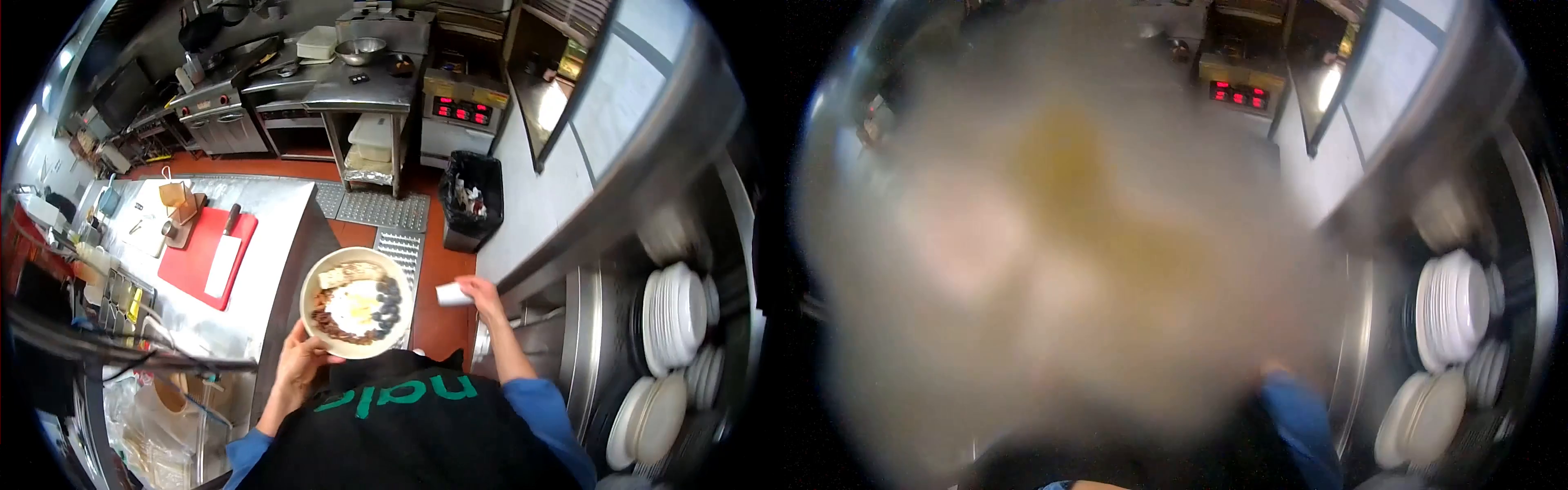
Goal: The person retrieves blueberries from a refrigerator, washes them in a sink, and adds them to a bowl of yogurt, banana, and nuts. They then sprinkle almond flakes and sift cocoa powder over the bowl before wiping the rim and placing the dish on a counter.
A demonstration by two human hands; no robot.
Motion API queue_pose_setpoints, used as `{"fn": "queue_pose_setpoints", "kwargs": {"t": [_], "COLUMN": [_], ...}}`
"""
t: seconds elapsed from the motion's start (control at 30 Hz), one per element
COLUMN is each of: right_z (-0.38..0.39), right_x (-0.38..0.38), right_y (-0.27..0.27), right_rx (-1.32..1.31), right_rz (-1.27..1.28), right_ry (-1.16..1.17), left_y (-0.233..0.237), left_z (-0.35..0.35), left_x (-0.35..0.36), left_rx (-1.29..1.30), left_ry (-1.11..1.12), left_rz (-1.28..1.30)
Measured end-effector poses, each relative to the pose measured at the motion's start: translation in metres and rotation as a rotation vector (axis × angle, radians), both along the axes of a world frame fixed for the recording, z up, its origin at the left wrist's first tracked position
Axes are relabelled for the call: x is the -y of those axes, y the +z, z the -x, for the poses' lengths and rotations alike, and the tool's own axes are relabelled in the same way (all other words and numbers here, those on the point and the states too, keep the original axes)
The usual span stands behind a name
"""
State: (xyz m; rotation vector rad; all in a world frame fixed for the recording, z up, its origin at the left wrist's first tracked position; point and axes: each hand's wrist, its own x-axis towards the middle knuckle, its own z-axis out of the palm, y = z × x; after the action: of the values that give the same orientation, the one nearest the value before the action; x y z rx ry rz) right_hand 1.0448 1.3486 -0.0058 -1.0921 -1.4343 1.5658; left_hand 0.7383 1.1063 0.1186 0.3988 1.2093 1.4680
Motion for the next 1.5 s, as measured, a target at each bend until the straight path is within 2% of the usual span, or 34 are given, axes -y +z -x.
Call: {"fn": "queue_pose_setpoints", "kwargs": {"t": [0.1,0.2,0.27,0.33,0.37,0.43,0.53,0.6,0.67,0.7,0.87,0.97,1.0,1.03,1.1,1.13,1.2,1.23,1.33,1.4,1.43,1.47,1.5], "right_z": [0.104,0.15,0.147,0.122,0.113,0.09,0.043,0.02,-0.003,-0.013,-0.042,-0.068,-0.079,-0.09,-0.1,-0.095,-0.096,-0.103,-0.094,-0.094,-0.095,-0.102,-0.092], "right_x": [-0.056,-0.101,-0.132,-0.168,-0.178,-0.207,-0.261,-0.306,-0.358,-0.38,-0.467,-0.499,-0.514,-0.525,-0.53,-0.526,-0.523,-0.526,-0.523,-0.519,-0.518,-0.51,-0.518], "right_y": [0.028,0.059,0.068,0.081,0.086,0.085,0.068,0.059,0.047,0.046,0.054,0.06,0.053,0.035,0.019,0.012,0.009,-0.011,0.005,0.007,0.003,0.0,0.003], "right_rx": [0.04,0.014,-0.029,0.034,-0.02,-0.076,-0.162,-0.192,-0.285,-0.273,-0.316,-0.222,-0.214,-0.093,0.118,0.128,0.326,0.256,0.391,0.535,0.438,0.381,0.136], "right_rz": [-0.235,-0.261,-0.216,-0.22,-0.139,-0.159,-0.11,-0.067,-0.208,-0.146,-0.067,-0.201,-0.207,-0.248,-0.339,-0.31,-0.326,-0.323,-0.234,-0.171,-0.294,-0.12,-0.179], "right_ry": [0.066,0.053,0.036,-0.096,-0.167,-0.34,-0.547,-0.636,-0.865,-0.949,-1.084,-1.162,-1.182,-1.203,-1.288,-1.338,-1.306,-1.34,-1.42,-1.494,-1.548,-1.492,-1.521], "left_y": [-0.009,-0.02,-0.023,-0.027,-0.024,-0.01,-0.008,0.001,-0.002,-0.003,0.015,0.016,0.014,0.015,0.016,0.014,0.015,0.009,-0.007,-0.041,-0.051,-0.047,-0.05], "left_z": [0.07,0.117,0.137,0.143,0.146,0.142,0.118,0.087,0.058,0.042,-0.037,-0.075,-0.089,-0.104,-0.136,-0.152,-0.184,-0.198,-0.235,-0.258,-0.265,-0.27,-0.269], "left_x": [0.005,-0.012,-0.04,-0.1,-0.122,-0.178,-0.273,-0.352,-0.424,-0.458,-0.597,-0.668,-0.697,-0.721,-0.762,-0.784,-0.811,-0.826,-0.861,-0.883,-0.883,-0.879,-0.884], "left_rx": [-0.078,-0.119,-0.104,-0.087,-0.089,-0.067,-0.039,0.041,0.095,0.096,0.137,0.191,0.156,0.128,0.111,0.082,0.096,0.102,0.105,0.109,0.126,0.115,0.138], "left_ry": [0.086,0.099,0.063,-0.036,-0.073,-0.167,-0.354,-0.4,-0.47,-0.494,-0.57,-0.659,-0.702,-0.714,-0.784,-0.855,-0.879,-0.937,-0.994,-1.097,-1.055,-0.993,-0.97], "left_rz": [0.026,0.039,0.042,0.015,0.02,0.022,0.014,0.038,0.0,-0.02,-0.002,-0.005,-0.009,-0.014,-0.025,-0.028,0.038,0.048,0.111,0.048,0.059,0.085,0.104]}}
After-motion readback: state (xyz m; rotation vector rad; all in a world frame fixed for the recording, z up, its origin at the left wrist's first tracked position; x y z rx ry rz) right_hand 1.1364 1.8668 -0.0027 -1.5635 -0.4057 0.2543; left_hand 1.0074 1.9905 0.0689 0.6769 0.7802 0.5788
